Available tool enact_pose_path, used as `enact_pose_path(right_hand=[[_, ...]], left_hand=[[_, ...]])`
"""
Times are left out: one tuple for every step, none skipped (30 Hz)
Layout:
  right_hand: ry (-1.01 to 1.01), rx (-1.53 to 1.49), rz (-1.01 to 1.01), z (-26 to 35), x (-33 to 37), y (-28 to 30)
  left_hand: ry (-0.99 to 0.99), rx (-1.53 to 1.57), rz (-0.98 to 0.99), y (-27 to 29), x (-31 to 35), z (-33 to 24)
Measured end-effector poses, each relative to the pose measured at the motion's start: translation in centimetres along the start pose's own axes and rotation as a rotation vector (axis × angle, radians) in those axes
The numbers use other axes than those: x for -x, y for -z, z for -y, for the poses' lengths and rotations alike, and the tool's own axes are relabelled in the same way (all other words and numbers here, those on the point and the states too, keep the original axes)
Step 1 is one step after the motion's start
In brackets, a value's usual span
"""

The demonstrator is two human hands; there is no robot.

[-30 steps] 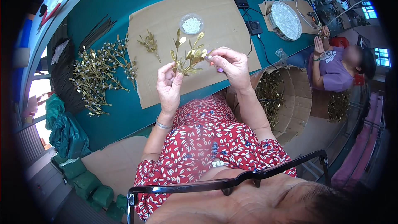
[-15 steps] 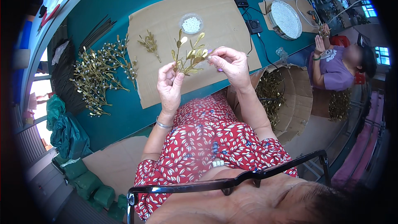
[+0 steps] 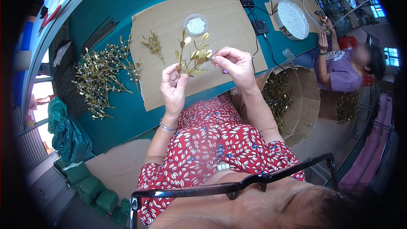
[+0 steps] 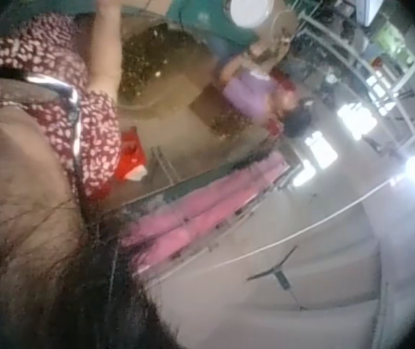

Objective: The person decorates artificial branches by applying hot glue with a glue gun and attaching white beads to them by hand.

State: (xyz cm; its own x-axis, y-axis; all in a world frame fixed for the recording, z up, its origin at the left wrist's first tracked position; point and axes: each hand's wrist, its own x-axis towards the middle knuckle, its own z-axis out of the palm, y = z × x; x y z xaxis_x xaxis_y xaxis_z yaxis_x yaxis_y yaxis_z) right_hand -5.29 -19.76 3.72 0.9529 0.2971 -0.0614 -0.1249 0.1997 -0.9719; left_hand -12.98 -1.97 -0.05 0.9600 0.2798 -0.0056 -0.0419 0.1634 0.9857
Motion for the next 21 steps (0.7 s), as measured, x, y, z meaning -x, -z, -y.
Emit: enact_pose_path(right_hand=[[-0.035,-0.003,0.009,0.1,0.0,0.1],[-0.035,-0.003,0.008,0.1,0.0,0.1],[-0.032,0.010,0.008,0.1,0.0,0.1],[-0.029,0.023,0.008,0.1,-0.1,0.2],[-0.030,0.022,0.009,0.1,-0.1,0.1],[-0.035,0.021,0.009,0.1,-0.1,0.1],[-0.039,0.020,0.008,0.1,-0.1,0.1],[-0.039,0.020,0.009,0.1,-0.1,0.0],[-0.017,0.014,-0.002,0.1,0.0,-0.2],[0.005,0.009,-0.013,0.1,0.1,-0.3],[0.008,0.008,-0.015,0.0,0.1,-0.5],[0.110,0.090,-0.034,-0.2,0.2,-0.7],[0.213,0.172,-0.054,-0.2,0.2,-0.8],[0.215,0.171,-0.057,-0.1,0.3,-0.9],[0.272,0.247,-0.071,0.1,0.4,-1.0],[0.329,0.323,-0.087,0.2,0.4,-1.1],[0.330,0.322,-0.092,0.3,0.4,-1.2],[0.395,0.366,-0.089,0.4,0.5,-1.3],[0.459,0.410,-0.087,0.5,0.5,-1.4],[0.460,0.408,-0.092,0.5,0.5,-1.5],[0.460,0.406,-0.084,0.6,0.6,-1.6]], left_hand=[[0.001,0.002,-0.002,0.0,0.0,0.0],[0.001,0.003,-0.002,0.0,0.0,0.1],[0.001,0.003,-0.001,0.0,0.0,0.1],[0.005,-0.001,-0.001,0.0,-0.1,0.1],[0.008,-0.006,-0.003,0.0,0.0,0.2],[0.008,-0.007,-0.005,0.1,0.0,0.3],[0.006,-0.002,-0.006,0.0,-0.1,0.3],[0.003,0.004,-0.006,0.0,-0.1,0.3],[0.002,0.003,-0.005,0.1,-0.1,0.5],[0.036,0.051,0.000,0.2,-0.1,0.7],[0.069,0.098,0.007,0.3,-0.1,0.9],[0.068,0.097,0.011,0.3,0.0,1.1],[0.092,0.153,0.020,0.4,0.1,1.2],[0.117,0.209,0.029,0.4,0.1,1.2],[0.116,0.207,0.033,0.4,0.1,1.1],[0.134,0.247,0.037,0.3,0.1,0.9],[0.154,0.286,0.041,0.2,0.1,0.8],[0.155,0.284,0.047,0.1,0.2,0.9],[0.154,0.298,0.051,0.1,0.2,1.0],[0.151,0.312,0.053,0.1,0.2,1.2],[0.152,0.307,0.057,0.2,0.2,1.3]])
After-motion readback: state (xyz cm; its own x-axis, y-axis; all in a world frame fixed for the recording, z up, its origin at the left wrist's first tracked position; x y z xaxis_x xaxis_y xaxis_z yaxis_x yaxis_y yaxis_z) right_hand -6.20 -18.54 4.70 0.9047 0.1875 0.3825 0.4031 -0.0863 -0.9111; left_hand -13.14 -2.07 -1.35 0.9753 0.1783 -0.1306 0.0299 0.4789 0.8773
